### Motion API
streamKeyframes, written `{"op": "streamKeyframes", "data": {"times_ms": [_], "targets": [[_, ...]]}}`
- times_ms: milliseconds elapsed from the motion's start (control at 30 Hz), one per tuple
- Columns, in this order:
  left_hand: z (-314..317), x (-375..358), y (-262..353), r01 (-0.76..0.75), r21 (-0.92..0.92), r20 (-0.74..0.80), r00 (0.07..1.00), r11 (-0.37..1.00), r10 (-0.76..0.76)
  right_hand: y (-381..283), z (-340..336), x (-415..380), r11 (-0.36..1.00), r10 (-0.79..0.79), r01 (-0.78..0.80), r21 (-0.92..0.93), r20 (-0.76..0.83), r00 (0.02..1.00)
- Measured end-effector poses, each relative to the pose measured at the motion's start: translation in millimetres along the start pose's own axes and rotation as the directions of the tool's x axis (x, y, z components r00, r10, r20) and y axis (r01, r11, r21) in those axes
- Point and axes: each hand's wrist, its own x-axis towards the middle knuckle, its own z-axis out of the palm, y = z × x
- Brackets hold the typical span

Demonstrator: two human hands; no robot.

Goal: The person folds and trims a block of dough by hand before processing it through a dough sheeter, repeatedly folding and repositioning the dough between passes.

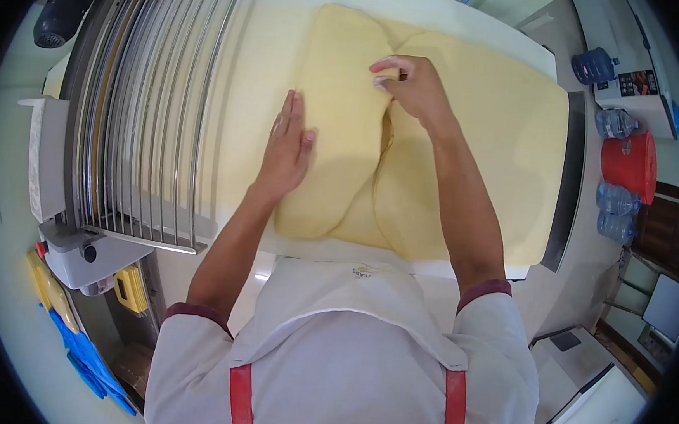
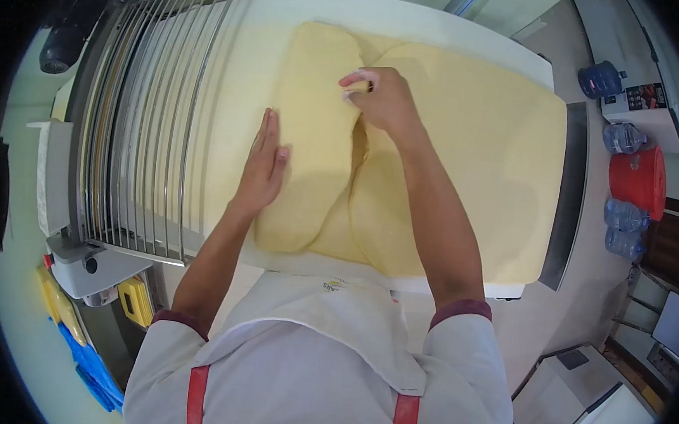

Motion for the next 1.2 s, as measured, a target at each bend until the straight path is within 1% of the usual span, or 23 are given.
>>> {"op": "streamKeyframes", "data": {"times_ms": [100,200,267,300,400,500,600,700,800,900,1000,1067,1100,1200], "targets": [[16.0,2.0,14.3,0.005,0.34,0.047,0.999,0.94,-0.023,21.7,-3.3,-1.6,0.995,0.101,-0.101,-0.016,0.013,0.995],[18.6,3.7,24.5,0.053,0.402,0.068,0.994,0.914,-0.088,39.1,-1.6,7.9,0.987,0.136,-0.134,0.088,-0.017,0.991],[22.0,2.0,23.6,0.062,0.424,0.064,0.993,0.904,-0.099,44.0,0.5,11.7,0.994,0.087,-0.085,0.072,-0.032,0.996],[23.4,4.3,22.7,0.061,0.434,0.061,0.993,0.899,-0.096,40.2,-0.5,12.4,0.996,0.06,-0.057,0.062,-0.047,0.997],[26.8,5.7,26.2,0.077,0.464,0.053,0.992,0.882,-0.114,26.3,-5.3,6.0,0.991,0.06,-0.066,-0.12,-0.057,0.997],[27.1,6.0,27.2,0.096,0.467,0.048,0.99,0.879,-0.134,34.1,-1.7,8.2,0.995,0.086,-0.088,-0.037,-0.067,0.994],[24.4,3.7,31.2,0.08,0.5,0.045,0.992,0.862,-0.118,35.3,2.4,6.7,0.998,0.05,-0.053,-0.03,-0.11,0.993],[25.7,-8.3,39.7,-0.037,0.487,0.18,0.982,0.873,-0.058,41.7,5.5,9.6,1.0,0.017,-0.015,0.017,-0.123,0.992],[32.7,-3.6,49.4,-0.054,0.498,0.2,0.978,0.866,-0.054,31.4,-0.1,11.3,0.999,0.036,-0.038,-0.024,-0.103,0.994],[54.5,10.6,58.5,-0.007,0.468,0.158,0.984,0.883,-0.076,15.8,-8.0,21.8,1.0,-0.001,0.0,-0.017,-0.083,0.997],[61.7,19.0,66.9,0.041,0.506,0.101,0.989,0.862,-0.107,28.4,-6.1,27.7,0.994,0.012,-0.02,-0.106,-0.08,0.997],[62.6,21.4,66.1,0.038,0.494,0.1,0.99,0.869,-0.1,49.0,3.2,29.3,0.998,-0.058,0.058,0.0,-0.15,0.987],[61.7,19.1,65.2,0.04,0.492,0.101,0.99,0.87,-0.103,46.4,8.1,26.3,0.994,-0.086,0.098,0.057,-0.182,0.98],[52.0,9.5,63.5,-0.023,0.379,0.202,0.978,0.925,-0.058,31.9,8.8,3.8,1.0,0.016,-0.017,-0.002,-0.125,0.992]]}}
